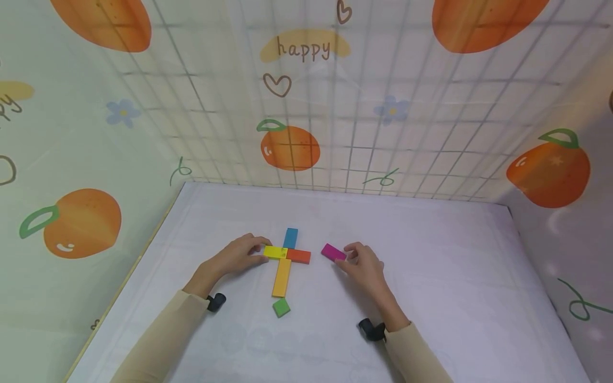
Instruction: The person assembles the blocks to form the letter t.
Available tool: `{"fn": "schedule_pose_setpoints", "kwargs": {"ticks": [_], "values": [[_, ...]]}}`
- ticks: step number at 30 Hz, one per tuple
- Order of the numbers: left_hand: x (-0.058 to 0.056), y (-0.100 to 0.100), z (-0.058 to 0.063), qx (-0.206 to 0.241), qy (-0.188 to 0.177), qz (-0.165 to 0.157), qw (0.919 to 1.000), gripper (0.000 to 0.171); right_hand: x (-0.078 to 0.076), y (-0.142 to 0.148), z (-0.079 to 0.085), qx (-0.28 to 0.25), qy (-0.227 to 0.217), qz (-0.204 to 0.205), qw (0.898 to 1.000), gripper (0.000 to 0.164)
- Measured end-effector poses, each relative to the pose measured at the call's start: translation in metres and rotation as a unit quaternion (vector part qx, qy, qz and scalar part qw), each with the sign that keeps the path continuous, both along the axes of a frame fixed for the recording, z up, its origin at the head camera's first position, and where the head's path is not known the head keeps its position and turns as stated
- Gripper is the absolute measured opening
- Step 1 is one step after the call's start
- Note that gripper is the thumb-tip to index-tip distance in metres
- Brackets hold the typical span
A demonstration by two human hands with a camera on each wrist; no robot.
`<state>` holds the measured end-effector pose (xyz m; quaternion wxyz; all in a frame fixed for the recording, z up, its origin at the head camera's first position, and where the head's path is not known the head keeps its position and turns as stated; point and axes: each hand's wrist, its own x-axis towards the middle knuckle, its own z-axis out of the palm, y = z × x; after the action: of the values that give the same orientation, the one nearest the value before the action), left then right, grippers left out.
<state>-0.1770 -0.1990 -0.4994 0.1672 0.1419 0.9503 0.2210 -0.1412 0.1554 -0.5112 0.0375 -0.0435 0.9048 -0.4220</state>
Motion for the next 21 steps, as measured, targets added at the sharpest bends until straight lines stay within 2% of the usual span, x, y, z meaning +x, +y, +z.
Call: {"fn": "schedule_pose_setpoints", "kwargs": {"ticks": [6,21], "values": [[-0.0002,-0.0007,-0.0027,0.001,0.001,0.002,1.0000,0.041,-0.0030,0.0003,-0.0030,0.032,-0.022,0.011,0.999,0.041],[0.0008,0.0003,0.0000,0.000,0.005,-0.002,1.0000,0.041,-0.0026,-0.0037,-0.0022,0.052,-0.018,0.002,0.998,0.037]]}}
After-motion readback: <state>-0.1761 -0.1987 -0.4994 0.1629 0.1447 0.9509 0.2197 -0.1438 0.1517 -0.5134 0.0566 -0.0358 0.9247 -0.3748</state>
